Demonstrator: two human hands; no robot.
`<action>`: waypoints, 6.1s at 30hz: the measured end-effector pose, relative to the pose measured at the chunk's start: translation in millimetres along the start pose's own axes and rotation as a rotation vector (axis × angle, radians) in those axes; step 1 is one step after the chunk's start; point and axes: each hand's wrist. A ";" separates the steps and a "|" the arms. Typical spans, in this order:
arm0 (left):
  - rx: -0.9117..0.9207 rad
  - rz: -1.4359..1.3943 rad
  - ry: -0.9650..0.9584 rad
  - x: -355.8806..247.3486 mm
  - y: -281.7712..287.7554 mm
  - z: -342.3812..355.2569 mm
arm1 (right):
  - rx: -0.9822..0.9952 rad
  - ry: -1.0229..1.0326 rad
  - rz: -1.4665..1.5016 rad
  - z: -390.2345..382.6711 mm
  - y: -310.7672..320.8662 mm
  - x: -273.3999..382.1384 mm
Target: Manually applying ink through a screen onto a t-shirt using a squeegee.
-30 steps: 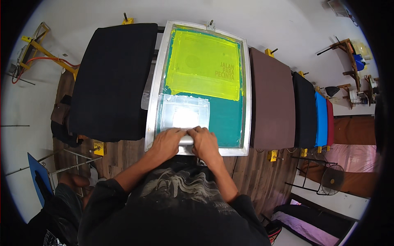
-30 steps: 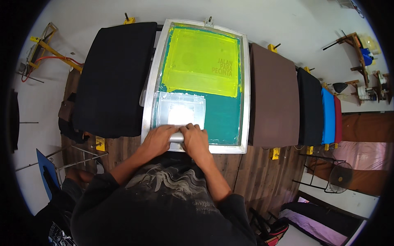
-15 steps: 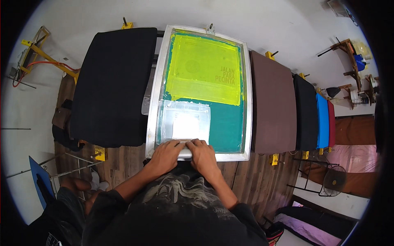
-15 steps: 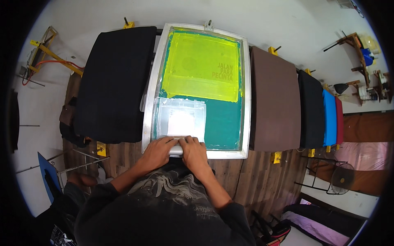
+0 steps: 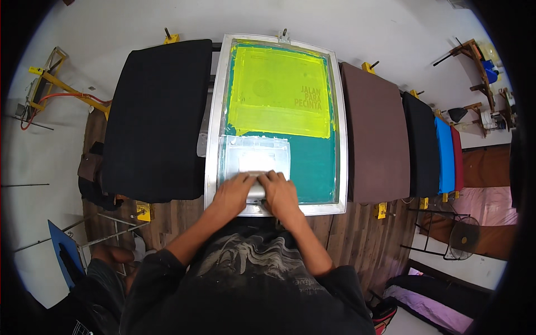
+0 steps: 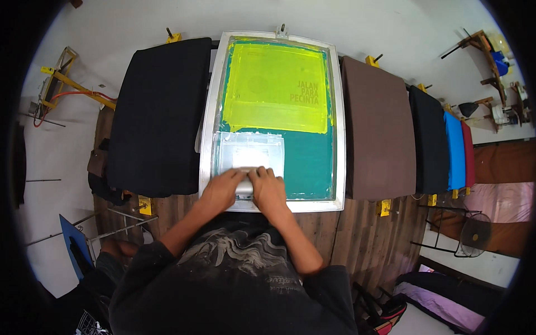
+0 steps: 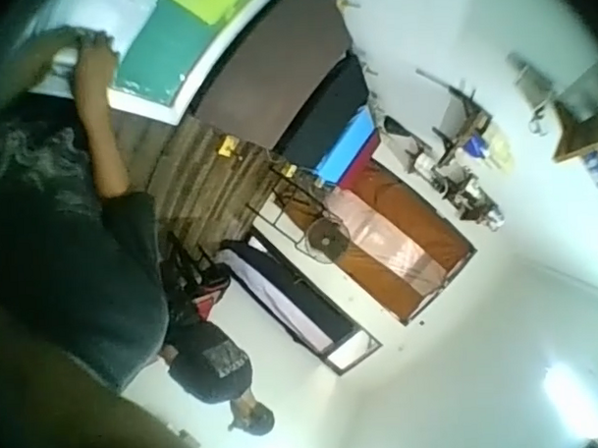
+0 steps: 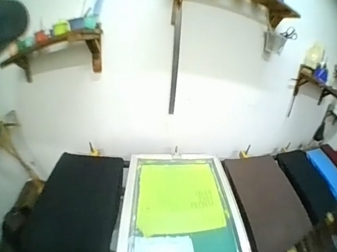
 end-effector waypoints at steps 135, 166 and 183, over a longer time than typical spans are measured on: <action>0.170 -0.195 0.160 -4.0 13.2 18.2 | 0.192 0.049 0.105 15.5 25.0 -16.5; 0.003 -0.092 0.128 -0.9 19.1 62.5 | 0.075 -0.069 0.005 55.7 12.9 -30.5; -0.107 -0.155 0.044 -1.5 17.6 36.2 | -0.045 0.003 -0.029 37.4 17.1 -17.4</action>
Point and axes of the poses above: each hand's wrist, its own z-axis towards the middle knuckle, its own y-axis out of the back of the hand, x = y × z, and after that the axes turned 12 degrees about -z, right-handed
